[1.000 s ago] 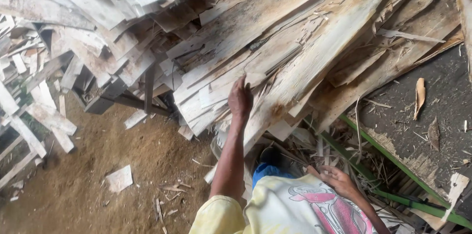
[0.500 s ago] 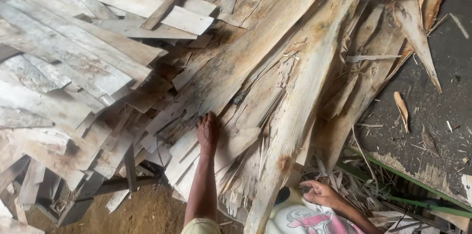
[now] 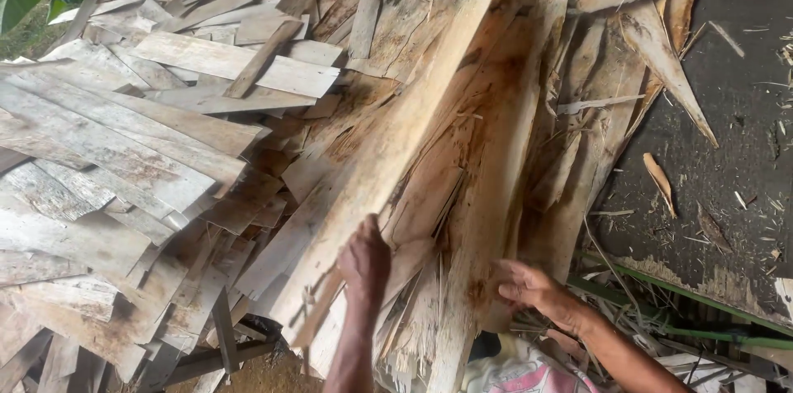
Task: Cutting thin wood veneer sheets using a large manual guillotine-style cutter in a workshop.
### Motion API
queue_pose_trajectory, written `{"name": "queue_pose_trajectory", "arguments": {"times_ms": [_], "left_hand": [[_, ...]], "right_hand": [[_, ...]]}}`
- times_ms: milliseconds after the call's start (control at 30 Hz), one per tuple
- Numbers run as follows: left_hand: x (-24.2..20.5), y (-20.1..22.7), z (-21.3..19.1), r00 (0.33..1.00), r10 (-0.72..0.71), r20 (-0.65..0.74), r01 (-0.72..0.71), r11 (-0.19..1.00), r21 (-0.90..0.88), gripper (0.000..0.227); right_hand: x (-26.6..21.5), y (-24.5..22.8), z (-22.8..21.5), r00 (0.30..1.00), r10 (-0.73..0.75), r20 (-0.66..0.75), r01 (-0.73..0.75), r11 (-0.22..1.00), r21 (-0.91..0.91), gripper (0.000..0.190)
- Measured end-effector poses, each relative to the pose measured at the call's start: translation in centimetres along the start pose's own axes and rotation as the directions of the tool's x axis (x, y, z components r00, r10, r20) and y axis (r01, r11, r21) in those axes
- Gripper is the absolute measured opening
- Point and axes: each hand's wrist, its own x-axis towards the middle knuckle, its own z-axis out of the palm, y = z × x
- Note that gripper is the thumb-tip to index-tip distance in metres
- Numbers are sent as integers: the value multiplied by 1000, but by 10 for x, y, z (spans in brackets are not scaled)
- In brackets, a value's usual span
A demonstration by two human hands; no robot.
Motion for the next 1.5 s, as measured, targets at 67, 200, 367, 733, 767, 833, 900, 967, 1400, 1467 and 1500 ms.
{"name": "queue_pose_trajectory", "arguments": {"times_ms": [67,200,367,733,767,833,900,967,1400,1467,1500], "left_hand": [[-50,57,-17,998,21,58,-19,999,-43,31],[-128,126,-26,952,213,219,-174,967,-187,5],[-151,114,-41,837,266,479,-143,950,-278,24],[-128,-10,55,854,-352,384,487,799,-353,66],[-122,4,34,857,-348,381,482,803,-350,66],[-108,35,-7,742,-430,515,578,799,-167,58],[-104,27,8,743,-396,540,599,754,-271,58],[-94,19,21,746,-359,561,614,697,-370,59],[-61,119,-49,935,47,351,170,810,-562,18],[-59,153,-86,930,34,366,152,871,-467,16],[-57,163,-89,951,64,302,106,851,-514,16]], "right_hand": [[4,-39,16,991,-103,-89,106,994,29,97],[44,-30,38,951,96,-294,-46,984,172,109],[114,72,23,869,-70,-490,59,998,-38,104],[68,17,45,823,-382,-421,407,913,-34,83],[61,9,48,820,-384,-424,411,911,-31,83],[48,-7,52,846,-328,-420,378,925,37,81],[42,-5,50,842,-355,-406,432,895,115,79],[45,5,38,835,-383,-394,482,855,191,78],[33,24,-19,666,-426,-613,512,858,-40,69],[11,-3,-31,645,-414,-643,530,848,-13,67],[3,-10,-40,625,-421,-657,565,825,10,66]]}}
